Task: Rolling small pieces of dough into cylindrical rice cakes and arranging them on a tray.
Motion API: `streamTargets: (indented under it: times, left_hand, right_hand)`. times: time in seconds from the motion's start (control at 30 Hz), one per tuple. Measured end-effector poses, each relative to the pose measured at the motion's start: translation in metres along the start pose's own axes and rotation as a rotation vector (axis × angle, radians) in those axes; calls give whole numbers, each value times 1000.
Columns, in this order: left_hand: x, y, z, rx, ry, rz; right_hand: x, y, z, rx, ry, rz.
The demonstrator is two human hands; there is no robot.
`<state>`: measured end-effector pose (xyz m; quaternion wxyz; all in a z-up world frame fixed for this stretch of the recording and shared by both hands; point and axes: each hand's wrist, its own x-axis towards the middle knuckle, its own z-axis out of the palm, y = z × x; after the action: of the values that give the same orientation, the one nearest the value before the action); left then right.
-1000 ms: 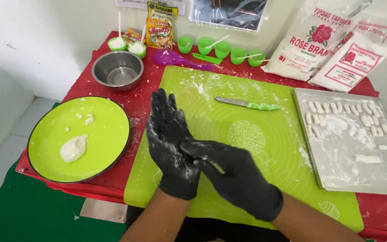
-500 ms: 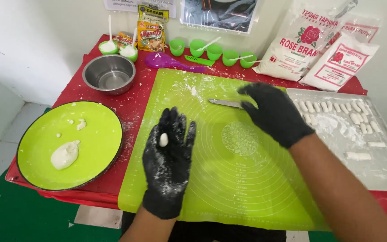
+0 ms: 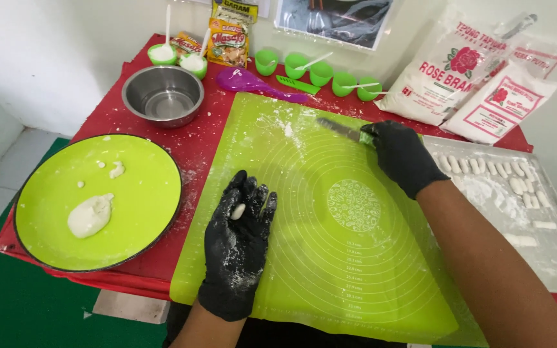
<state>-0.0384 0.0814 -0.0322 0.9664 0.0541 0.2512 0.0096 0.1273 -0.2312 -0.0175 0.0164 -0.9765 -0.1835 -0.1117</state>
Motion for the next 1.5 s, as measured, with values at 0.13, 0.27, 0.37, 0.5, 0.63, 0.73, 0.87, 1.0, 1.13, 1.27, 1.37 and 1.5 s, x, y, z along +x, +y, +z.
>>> streamTargets:
  times: [0.13, 0.27, 0.37, 0.5, 0.63, 0.73, 0.87, 1.0, 1.13, 1.27, 1.37, 1.5]
  left_hand:
    - [-5, 0, 0, -29, 12, -6]
    - [-7, 2, 4, -16, 13, -9]
    - [-4, 3, 2, -33, 19, -7]
    - [-4, 4, 3, -59, -72, -11]
    - [12, -3, -20, -191, -671, -64]
    - [-15, -8, 13, -168, -443, -261]
    - [-21, -15, 15, -157, -502, -199]
    - [-17, -17, 18, -179, -587, -100]
    - [-9, -22, 15, -194, -628, -43]
    - [-5, -38, 11, -98, -719, 58]
    - [-3, -54, 9, 18, -783, 125]
    - [-2, -71, -4, 28, -811, 246]
  right_hand:
    - [29, -12, -3, 120, 63, 156]
    - [65, -8, 17, 44, 213, -54]
    - [77, -28, 10, -8, 273, -110]
    - [46, -113, -43, 302, 387, -60]
    - [-11, -183, -76, 528, 483, -452]
    - [-45, -218, -87, 703, 299, -612]
    - [-77, -232, -84, 825, 89, -517]
    - [-108, -227, -80, 927, 103, -469]
    - [-129, -211, -79, 978, 48, -407]
    - [-122, -184, -66, 830, 151, -377]
    - [-118, -180, -80, 741, 183, -307]
    - [-122, -194, -79, 899, 26, -413]
